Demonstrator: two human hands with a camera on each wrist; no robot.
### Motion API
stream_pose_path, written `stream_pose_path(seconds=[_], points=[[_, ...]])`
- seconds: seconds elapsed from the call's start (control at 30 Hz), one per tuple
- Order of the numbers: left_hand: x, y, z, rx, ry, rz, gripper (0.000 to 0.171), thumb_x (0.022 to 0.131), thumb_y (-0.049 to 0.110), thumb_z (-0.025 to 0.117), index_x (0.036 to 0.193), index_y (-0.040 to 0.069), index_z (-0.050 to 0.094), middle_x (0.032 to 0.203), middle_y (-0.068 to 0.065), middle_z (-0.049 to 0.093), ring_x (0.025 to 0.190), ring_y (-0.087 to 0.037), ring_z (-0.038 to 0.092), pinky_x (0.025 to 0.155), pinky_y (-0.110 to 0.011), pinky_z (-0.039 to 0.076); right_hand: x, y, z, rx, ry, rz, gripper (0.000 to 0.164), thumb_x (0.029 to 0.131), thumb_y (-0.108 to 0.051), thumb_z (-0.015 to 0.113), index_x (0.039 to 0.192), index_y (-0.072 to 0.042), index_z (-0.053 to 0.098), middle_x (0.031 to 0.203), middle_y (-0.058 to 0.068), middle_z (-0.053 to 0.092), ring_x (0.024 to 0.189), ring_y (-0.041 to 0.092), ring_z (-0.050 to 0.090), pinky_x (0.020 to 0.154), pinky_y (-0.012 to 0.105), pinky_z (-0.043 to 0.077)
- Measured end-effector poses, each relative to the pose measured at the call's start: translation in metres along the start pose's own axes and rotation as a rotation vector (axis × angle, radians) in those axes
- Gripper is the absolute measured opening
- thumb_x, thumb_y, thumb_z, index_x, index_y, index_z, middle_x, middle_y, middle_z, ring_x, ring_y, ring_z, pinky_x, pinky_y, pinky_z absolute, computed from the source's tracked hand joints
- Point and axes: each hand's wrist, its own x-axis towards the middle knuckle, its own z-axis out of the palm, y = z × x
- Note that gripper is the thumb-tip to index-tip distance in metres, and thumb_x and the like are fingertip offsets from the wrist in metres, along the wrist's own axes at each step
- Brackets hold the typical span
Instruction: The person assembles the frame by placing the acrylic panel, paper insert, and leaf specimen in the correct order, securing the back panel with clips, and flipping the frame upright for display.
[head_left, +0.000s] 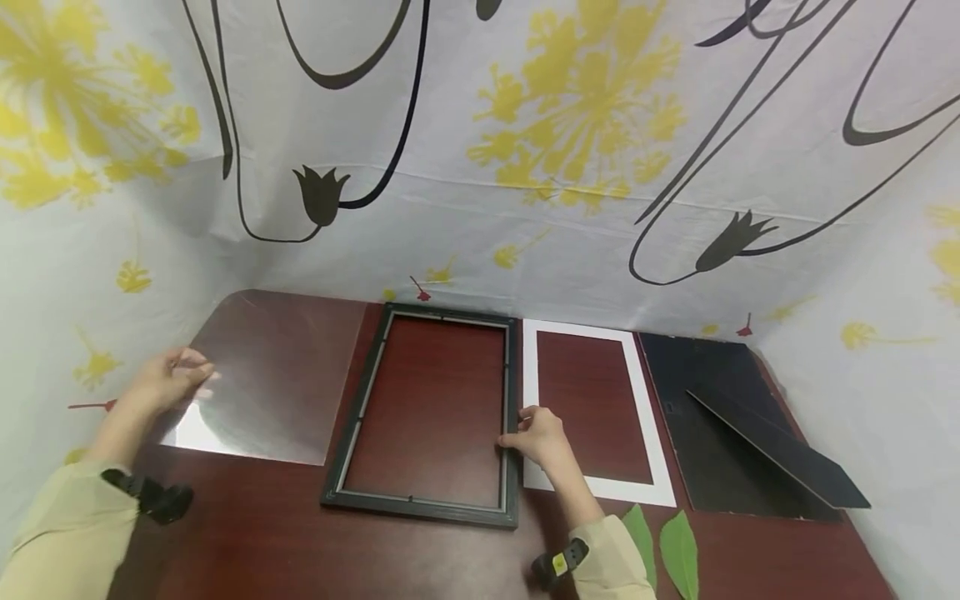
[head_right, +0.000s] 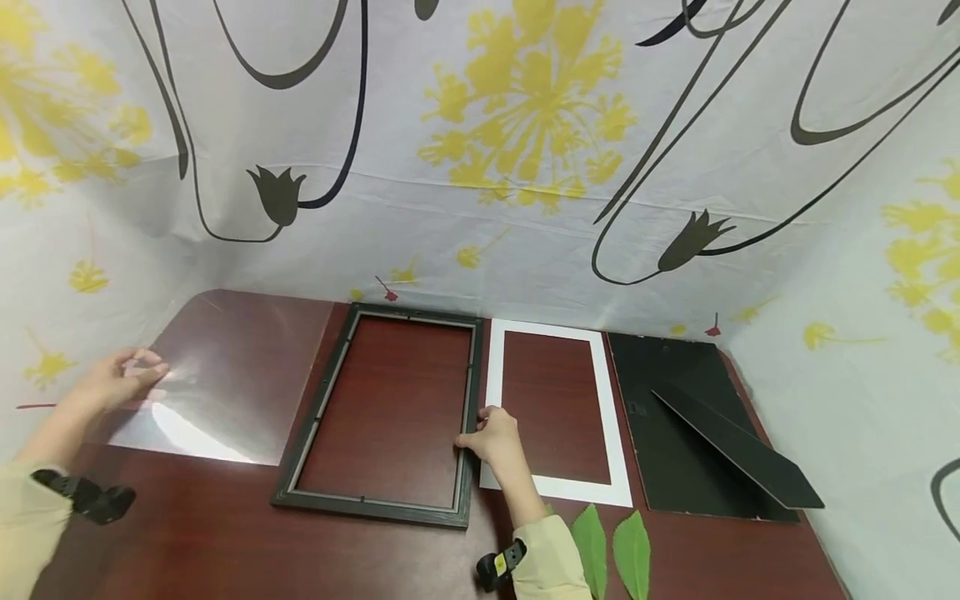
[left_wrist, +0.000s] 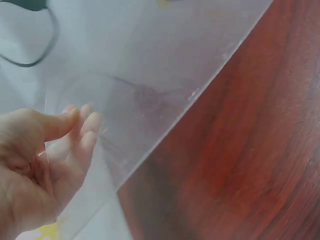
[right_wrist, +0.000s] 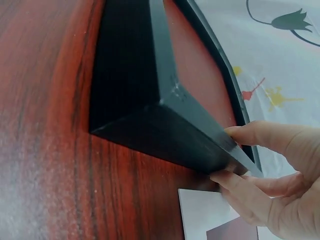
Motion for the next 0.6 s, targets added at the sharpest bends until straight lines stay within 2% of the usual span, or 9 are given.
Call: stream_pose_path(seconds=[0.1, 0.2, 0.27, 0.37, 0.43, 0.53, 0.6], points=[[-0.009, 0.0, -0.009, -0.026, 0.024, 0.034, 0.031, 0.096, 0.025, 0.043, 0.111, -0.002, 0.04, 0.066, 0.031, 0.058, 0.056, -0.002, 0.064, 0.05, -0.023, 0.048, 0.0, -0.001, 0.001, -0.033, -0.001, -0.001, 0.058, 0.065, -0.017, 0.08, 0.11, 0.01, 0.056, 0.091, 0.018, 0.065, 0.076, 0.023, 0.063, 0.065, 0.034, 0.052], [-0.017, -0.001, -0.014, -0.046, 0.068, 0.028, 0.015, 0.095, 0.026, 0.044, 0.103, 0.013, 0.045, 0.066, 0.026, 0.059, 0.055, -0.002, 0.064, 0.05, -0.023, 0.049, -0.001, -0.004, 0.001, -0.036, -0.023, -0.004, 0.06, 0.065, -0.017, 0.08, 0.112, 0.012, 0.054, 0.093, 0.02, 0.064, 0.071, 0.022, 0.064, 0.061, 0.032, 0.053], [-0.02, -0.004, -0.013, -0.149, 0.06, 0.039, 0.003, 0.095, 0.023, 0.045, 0.097, 0.021, 0.045, 0.067, 0.023, 0.061, 0.054, -0.002, 0.064, 0.05, -0.022, 0.05, -0.002, -0.005, 0.0, -0.009, -0.042, 0.007, 0.063, 0.066, -0.016, 0.08, 0.114, 0.013, 0.051, 0.093, 0.022, 0.064, 0.065, 0.02, 0.064, 0.058, 0.031, 0.054], [-0.025, -0.009, -0.015, -0.358, 0.02, 0.069, 0.006, 0.095, 0.017, 0.046, 0.094, 0.022, 0.045, 0.071, 0.023, 0.065, 0.054, -0.004, 0.065, 0.051, -0.019, 0.052, -0.005, -0.007, -0.001, 0.016, -0.069, 0.016, 0.066, 0.067, -0.015, 0.079, 0.117, 0.013, 0.048, 0.092, 0.023, 0.064, 0.058, 0.019, 0.065, 0.055, 0.031, 0.054], [-0.028, -0.012, -0.016, -0.451, -0.013, 0.086, 0.006, 0.094, 0.015, 0.048, 0.094, 0.02, 0.045, 0.072, 0.02, 0.068, 0.055, -0.006, 0.066, 0.05, -0.018, 0.051, -0.006, -0.007, -0.001, 0.019, -0.081, 0.016, 0.066, 0.068, -0.014, 0.079, 0.118, 0.013, 0.046, 0.091, 0.022, 0.065, 0.054, 0.018, 0.064, 0.056, 0.032, 0.054], [-0.033, -0.013, -0.012, -0.511, -0.055, 0.083, 0.007, 0.094, 0.015, 0.05, 0.096, 0.019, 0.044, 0.074, 0.018, 0.069, 0.056, -0.006, 0.066, 0.05, -0.017, 0.05, -0.006, -0.007, -0.001, -0.009, -0.085, 0.008, 0.063, 0.069, -0.013, 0.078, 0.118, 0.012, 0.047, 0.089, 0.02, 0.066, 0.051, 0.017, 0.063, 0.058, 0.032, 0.054], [-0.034, -0.01, -0.003, -0.524, -0.077, 0.075, 0.009, 0.094, 0.015, 0.05, 0.097, 0.018, 0.042, 0.075, 0.018, 0.069, 0.057, -0.005, 0.066, 0.05, -0.016, 0.05, -0.006, -0.007, -0.001, -0.016, -0.079, 0.008, 0.061, 0.069, -0.013, 0.077, 0.116, 0.012, 0.047, 0.088, 0.019, 0.066, 0.05, 0.016, 0.063, 0.057, 0.032, 0.054]])
